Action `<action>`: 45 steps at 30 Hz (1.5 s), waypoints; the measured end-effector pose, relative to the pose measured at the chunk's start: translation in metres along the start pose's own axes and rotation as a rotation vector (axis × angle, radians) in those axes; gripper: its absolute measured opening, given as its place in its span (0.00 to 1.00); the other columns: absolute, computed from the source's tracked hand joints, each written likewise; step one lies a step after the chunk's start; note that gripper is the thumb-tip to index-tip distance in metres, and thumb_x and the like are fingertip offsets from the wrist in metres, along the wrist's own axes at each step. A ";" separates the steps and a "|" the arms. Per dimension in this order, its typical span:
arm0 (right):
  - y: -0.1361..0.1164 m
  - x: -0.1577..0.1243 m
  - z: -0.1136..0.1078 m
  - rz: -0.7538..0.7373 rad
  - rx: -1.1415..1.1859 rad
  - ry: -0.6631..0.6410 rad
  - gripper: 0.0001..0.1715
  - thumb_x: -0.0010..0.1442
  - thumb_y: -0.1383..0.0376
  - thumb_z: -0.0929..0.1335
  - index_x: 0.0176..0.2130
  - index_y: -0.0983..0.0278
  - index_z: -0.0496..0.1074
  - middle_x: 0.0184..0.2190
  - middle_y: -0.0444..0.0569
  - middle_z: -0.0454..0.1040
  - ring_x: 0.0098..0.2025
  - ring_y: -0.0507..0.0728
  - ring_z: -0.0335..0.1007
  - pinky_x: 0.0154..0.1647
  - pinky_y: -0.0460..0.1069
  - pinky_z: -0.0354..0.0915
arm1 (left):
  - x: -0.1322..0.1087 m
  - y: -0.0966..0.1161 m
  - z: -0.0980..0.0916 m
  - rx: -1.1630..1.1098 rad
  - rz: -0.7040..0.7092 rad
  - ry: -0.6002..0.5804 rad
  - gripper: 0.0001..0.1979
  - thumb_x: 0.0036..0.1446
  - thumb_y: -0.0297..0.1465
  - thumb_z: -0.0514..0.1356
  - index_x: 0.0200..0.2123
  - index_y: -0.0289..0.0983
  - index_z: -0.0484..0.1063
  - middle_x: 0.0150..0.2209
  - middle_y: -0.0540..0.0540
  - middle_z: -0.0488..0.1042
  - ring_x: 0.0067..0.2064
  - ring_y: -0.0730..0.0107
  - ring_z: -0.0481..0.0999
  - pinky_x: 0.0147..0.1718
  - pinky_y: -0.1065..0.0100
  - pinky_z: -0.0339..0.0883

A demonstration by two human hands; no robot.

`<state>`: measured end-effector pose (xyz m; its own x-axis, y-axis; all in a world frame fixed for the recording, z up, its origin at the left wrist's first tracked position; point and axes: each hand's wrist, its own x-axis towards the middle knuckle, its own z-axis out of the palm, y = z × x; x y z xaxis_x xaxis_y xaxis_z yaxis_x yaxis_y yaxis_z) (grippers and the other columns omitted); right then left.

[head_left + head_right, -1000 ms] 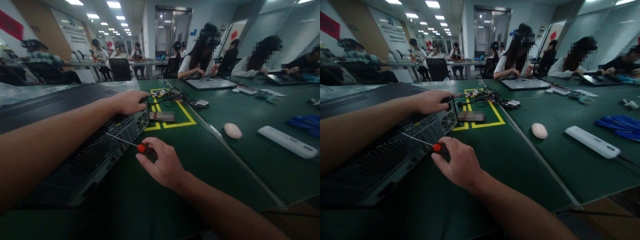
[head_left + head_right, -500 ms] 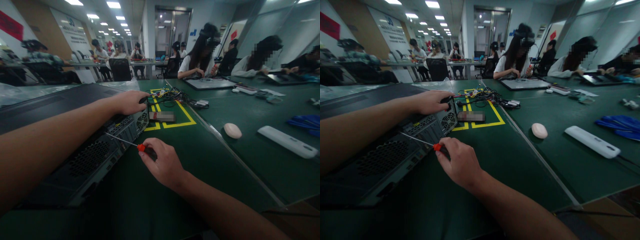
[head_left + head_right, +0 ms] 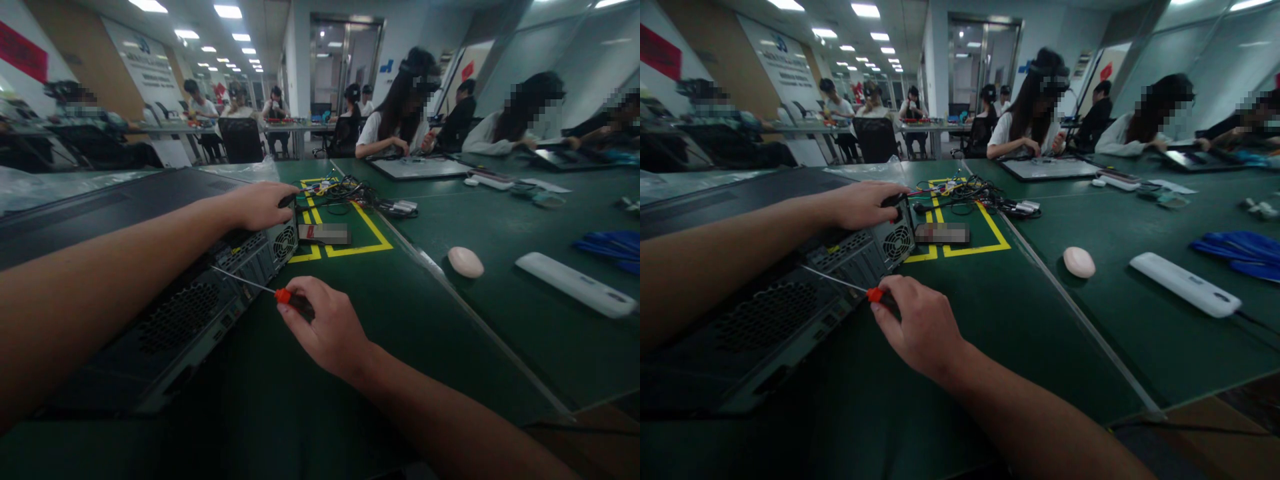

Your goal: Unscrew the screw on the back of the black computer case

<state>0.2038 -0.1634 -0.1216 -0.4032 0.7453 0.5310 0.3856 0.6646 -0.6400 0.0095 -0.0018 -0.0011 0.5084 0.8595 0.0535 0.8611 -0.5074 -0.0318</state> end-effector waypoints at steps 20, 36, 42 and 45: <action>-0.002 0.000 -0.001 -0.045 -0.091 0.067 0.11 0.74 0.60 0.68 0.50 0.62 0.76 0.43 0.52 0.83 0.41 0.58 0.79 0.44 0.53 0.71 | 0.002 -0.004 0.003 0.010 0.022 0.009 0.39 0.63 0.42 0.54 0.76 0.39 0.63 0.70 0.38 0.74 0.69 0.45 0.72 0.70 0.50 0.62; -0.001 -0.001 0.002 -0.007 -0.049 0.025 0.12 0.72 0.60 0.69 0.53 0.62 0.73 0.45 0.52 0.83 0.42 0.59 0.79 0.44 0.53 0.71 | 0.001 -0.001 0.002 0.029 0.006 0.010 0.40 0.64 0.42 0.53 0.76 0.36 0.63 0.70 0.37 0.73 0.70 0.46 0.72 0.71 0.52 0.62; -0.001 0.000 0.002 -0.012 -0.064 0.012 0.07 0.73 0.64 0.68 0.50 0.61 0.72 0.43 0.51 0.82 0.41 0.59 0.79 0.42 0.53 0.70 | 0.002 -0.003 0.003 0.037 -0.001 0.010 0.39 0.65 0.42 0.52 0.76 0.35 0.63 0.72 0.37 0.71 0.71 0.48 0.72 0.71 0.54 0.62; -0.001 0.000 0.001 -0.009 -0.077 0.002 0.07 0.73 0.64 0.68 0.51 0.61 0.72 0.43 0.51 0.82 0.42 0.59 0.79 0.43 0.53 0.70 | 0.002 -0.003 0.003 0.029 0.001 0.015 0.38 0.66 0.42 0.52 0.76 0.36 0.63 0.72 0.37 0.72 0.71 0.47 0.71 0.72 0.53 0.61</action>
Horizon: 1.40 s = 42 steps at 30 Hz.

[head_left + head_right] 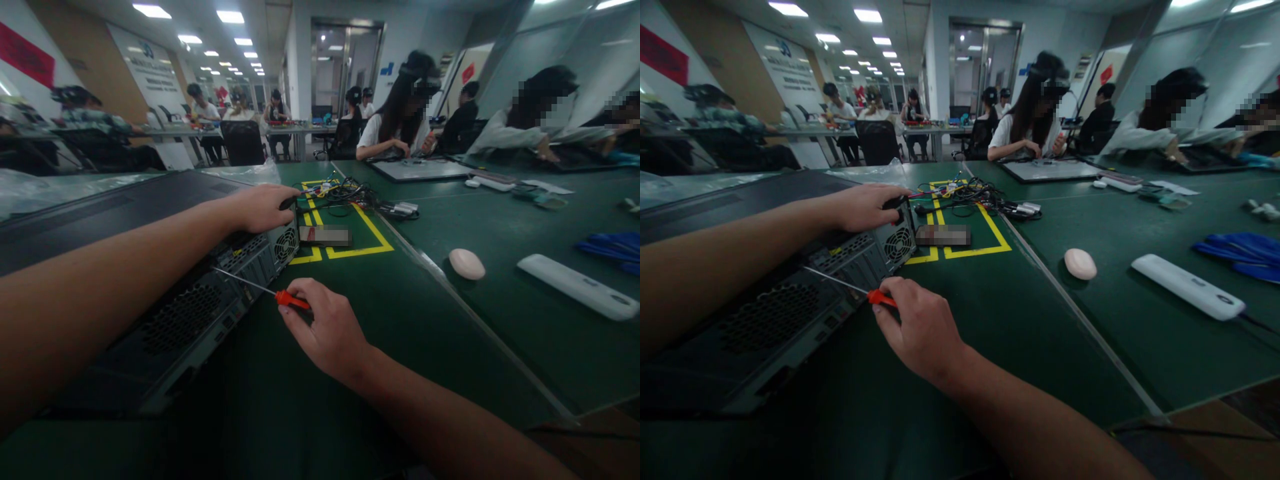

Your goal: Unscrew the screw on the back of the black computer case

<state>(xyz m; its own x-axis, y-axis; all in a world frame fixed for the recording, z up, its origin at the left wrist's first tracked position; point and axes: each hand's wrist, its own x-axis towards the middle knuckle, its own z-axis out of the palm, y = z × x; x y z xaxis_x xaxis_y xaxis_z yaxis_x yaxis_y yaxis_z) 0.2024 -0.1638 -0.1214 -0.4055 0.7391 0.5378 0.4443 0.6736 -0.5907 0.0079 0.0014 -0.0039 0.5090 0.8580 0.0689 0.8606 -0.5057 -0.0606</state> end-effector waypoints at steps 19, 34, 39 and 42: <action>-0.001 0.001 -0.002 0.012 -0.011 0.008 0.07 0.74 0.62 0.69 0.50 0.61 0.74 0.44 0.51 0.83 0.42 0.58 0.79 0.43 0.52 0.72 | -0.002 0.001 -0.001 -0.014 0.007 0.002 0.39 0.64 0.41 0.53 0.77 0.39 0.62 0.71 0.39 0.74 0.71 0.49 0.71 0.72 0.51 0.60; -0.001 0.000 -0.001 0.005 0.000 0.027 0.10 0.75 0.60 0.68 0.51 0.62 0.75 0.45 0.53 0.83 0.44 0.60 0.81 0.46 0.54 0.73 | -0.002 0.000 0.000 -0.030 0.016 0.006 0.40 0.63 0.42 0.53 0.77 0.40 0.62 0.71 0.39 0.73 0.71 0.48 0.71 0.72 0.50 0.61; -0.002 0.001 -0.002 0.004 -0.002 0.026 0.10 0.75 0.60 0.68 0.51 0.62 0.75 0.45 0.53 0.83 0.45 0.60 0.81 0.46 0.54 0.73 | -0.002 0.002 -0.001 -0.008 0.018 -0.002 0.40 0.64 0.42 0.52 0.77 0.34 0.61 0.72 0.36 0.71 0.71 0.49 0.71 0.72 0.53 0.60; -0.003 0.001 -0.003 0.018 0.001 0.024 0.10 0.75 0.60 0.69 0.51 0.62 0.76 0.45 0.53 0.83 0.45 0.59 0.81 0.46 0.54 0.73 | -0.002 0.002 -0.001 0.006 0.009 -0.005 0.39 0.65 0.42 0.51 0.77 0.35 0.62 0.72 0.37 0.72 0.71 0.50 0.71 0.72 0.55 0.61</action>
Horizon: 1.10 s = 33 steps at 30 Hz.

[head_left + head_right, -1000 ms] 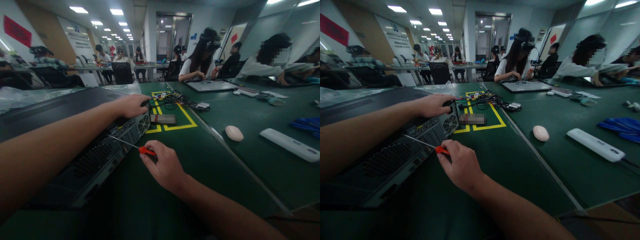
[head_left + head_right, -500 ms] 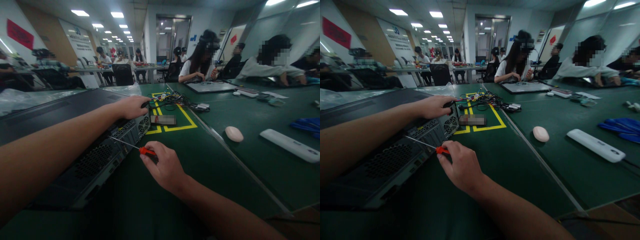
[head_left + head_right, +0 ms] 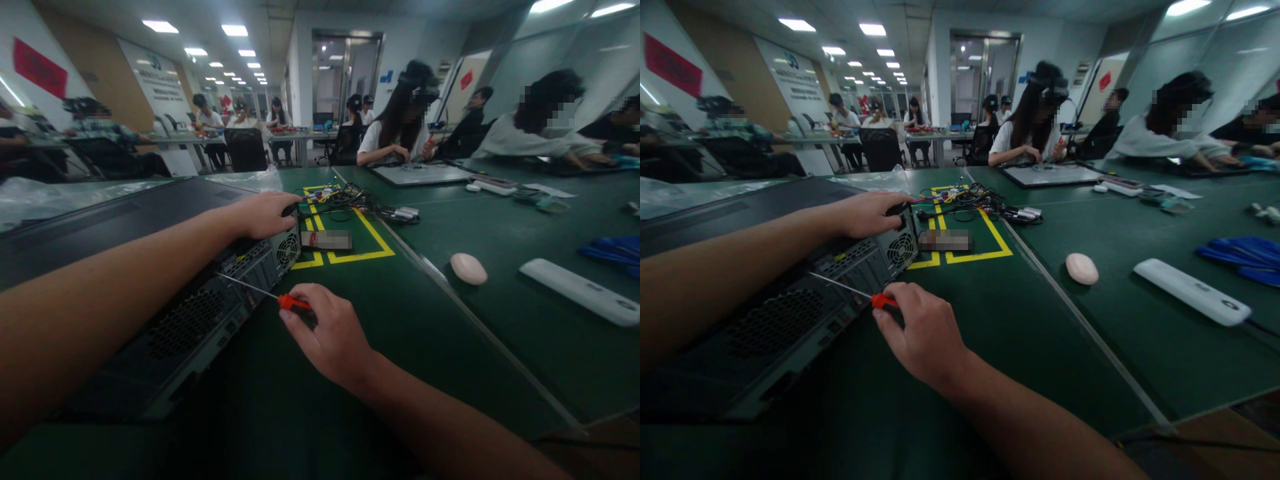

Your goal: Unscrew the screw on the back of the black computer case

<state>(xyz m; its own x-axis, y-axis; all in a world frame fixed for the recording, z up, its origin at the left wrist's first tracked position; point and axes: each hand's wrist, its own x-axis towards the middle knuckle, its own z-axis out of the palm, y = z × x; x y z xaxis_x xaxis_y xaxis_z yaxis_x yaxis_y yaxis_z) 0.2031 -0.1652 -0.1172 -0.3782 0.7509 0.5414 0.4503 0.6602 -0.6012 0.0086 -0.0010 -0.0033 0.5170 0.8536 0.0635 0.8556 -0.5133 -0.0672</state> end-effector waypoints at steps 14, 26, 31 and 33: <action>-0.001 -0.001 -0.002 0.017 0.004 -0.013 0.12 0.76 0.58 0.67 0.49 0.62 0.78 0.41 0.50 0.82 0.40 0.57 0.78 0.41 0.52 0.71 | -0.001 0.001 0.000 -0.010 0.010 0.007 0.37 0.65 0.42 0.52 0.76 0.41 0.63 0.71 0.41 0.73 0.71 0.51 0.71 0.72 0.54 0.60; 0.003 -0.001 0.002 0.005 0.040 -0.022 0.06 0.73 0.64 0.69 0.50 0.60 0.73 0.45 0.51 0.83 0.43 0.58 0.81 0.45 0.53 0.75 | -0.001 0.000 -0.001 -0.031 0.011 0.004 0.39 0.63 0.41 0.54 0.77 0.40 0.62 0.72 0.40 0.73 0.72 0.48 0.70 0.72 0.51 0.60; 0.002 -0.001 0.002 0.010 0.026 -0.024 0.07 0.73 0.63 0.69 0.50 0.60 0.73 0.45 0.51 0.83 0.43 0.58 0.81 0.44 0.53 0.75 | -0.001 0.001 -0.002 -0.022 0.005 0.002 0.39 0.64 0.42 0.52 0.76 0.37 0.62 0.72 0.38 0.72 0.72 0.48 0.70 0.72 0.52 0.60; 0.001 -0.001 0.002 0.009 0.019 -0.028 0.06 0.73 0.63 0.69 0.50 0.60 0.73 0.45 0.52 0.83 0.43 0.58 0.81 0.44 0.53 0.75 | -0.001 0.002 -0.002 -0.015 0.002 -0.002 0.40 0.64 0.42 0.52 0.76 0.35 0.62 0.72 0.36 0.71 0.72 0.48 0.71 0.72 0.53 0.60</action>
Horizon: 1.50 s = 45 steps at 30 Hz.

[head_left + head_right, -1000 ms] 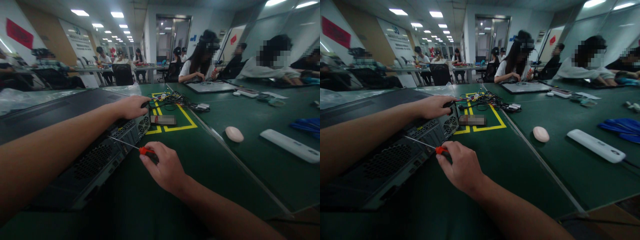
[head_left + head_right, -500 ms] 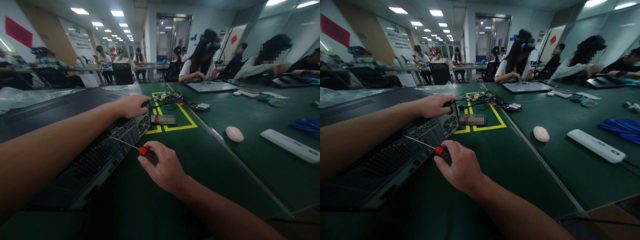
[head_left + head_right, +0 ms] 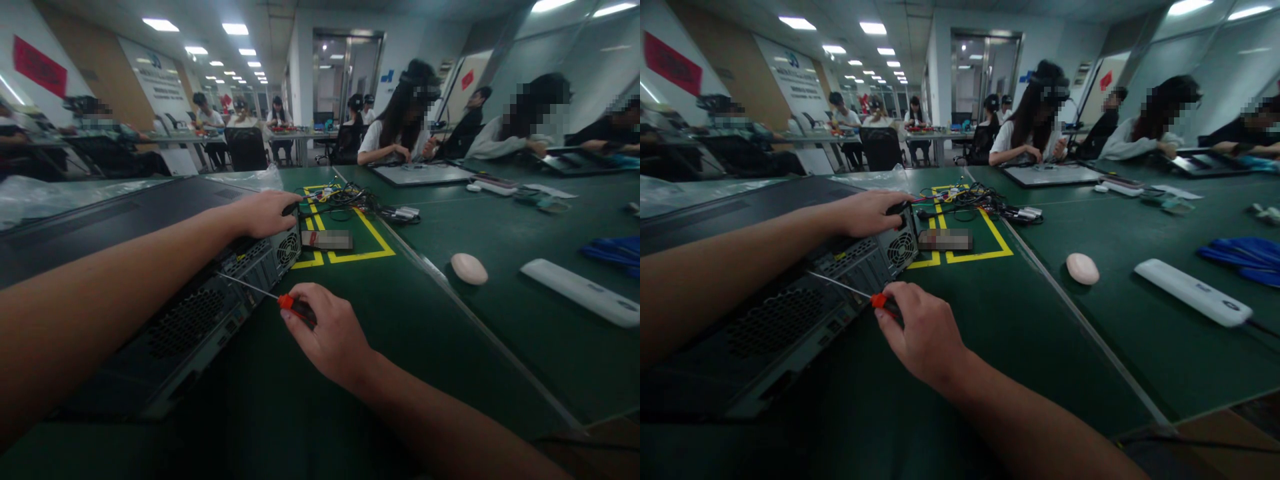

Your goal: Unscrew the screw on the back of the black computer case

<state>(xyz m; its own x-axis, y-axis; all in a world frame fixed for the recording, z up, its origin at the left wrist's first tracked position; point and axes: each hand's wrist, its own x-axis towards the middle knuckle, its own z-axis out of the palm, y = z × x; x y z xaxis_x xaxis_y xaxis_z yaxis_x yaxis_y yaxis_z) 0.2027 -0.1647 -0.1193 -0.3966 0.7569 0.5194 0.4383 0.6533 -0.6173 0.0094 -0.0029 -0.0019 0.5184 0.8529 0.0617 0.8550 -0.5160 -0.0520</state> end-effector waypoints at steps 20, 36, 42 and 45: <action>0.000 0.000 0.001 -0.007 0.023 0.020 0.07 0.73 0.63 0.69 0.50 0.62 0.74 0.44 0.52 0.82 0.41 0.59 0.81 0.42 0.53 0.73 | 0.000 0.000 0.001 -0.021 0.007 -0.001 0.41 0.63 0.42 0.51 0.77 0.32 0.62 0.71 0.33 0.72 0.71 0.47 0.71 0.72 0.52 0.61; -0.001 0.000 -0.001 -0.039 -0.036 0.062 0.12 0.75 0.59 0.68 0.49 0.64 0.78 0.41 0.52 0.81 0.41 0.59 0.78 0.43 0.53 0.70 | 0.001 -0.001 0.002 -0.004 0.002 0.006 0.40 0.64 0.42 0.52 0.77 0.34 0.61 0.72 0.36 0.71 0.71 0.48 0.71 0.72 0.53 0.61; -0.003 0.000 -0.004 -0.029 -0.050 0.038 0.15 0.77 0.58 0.67 0.50 0.65 0.79 0.41 0.53 0.82 0.40 0.59 0.78 0.42 0.53 0.70 | 0.001 0.001 0.001 0.015 0.002 0.000 0.40 0.65 0.41 0.51 0.77 0.32 0.61 0.72 0.35 0.71 0.71 0.50 0.71 0.72 0.54 0.60; -0.002 0.000 -0.002 -0.036 -0.015 0.047 0.15 0.76 0.58 0.68 0.53 0.64 0.78 0.44 0.54 0.83 0.43 0.60 0.80 0.44 0.53 0.72 | 0.001 0.001 0.001 0.009 0.006 0.001 0.40 0.65 0.41 0.51 0.77 0.32 0.61 0.72 0.34 0.71 0.71 0.49 0.72 0.72 0.54 0.60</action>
<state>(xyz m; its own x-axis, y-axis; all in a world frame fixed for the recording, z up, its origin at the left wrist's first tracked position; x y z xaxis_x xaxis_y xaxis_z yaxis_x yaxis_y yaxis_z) 0.2037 -0.1662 -0.1171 -0.3742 0.7326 0.5686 0.4369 0.6801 -0.5887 0.0110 -0.0029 -0.0025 0.5234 0.8498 0.0626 0.8518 -0.5202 -0.0613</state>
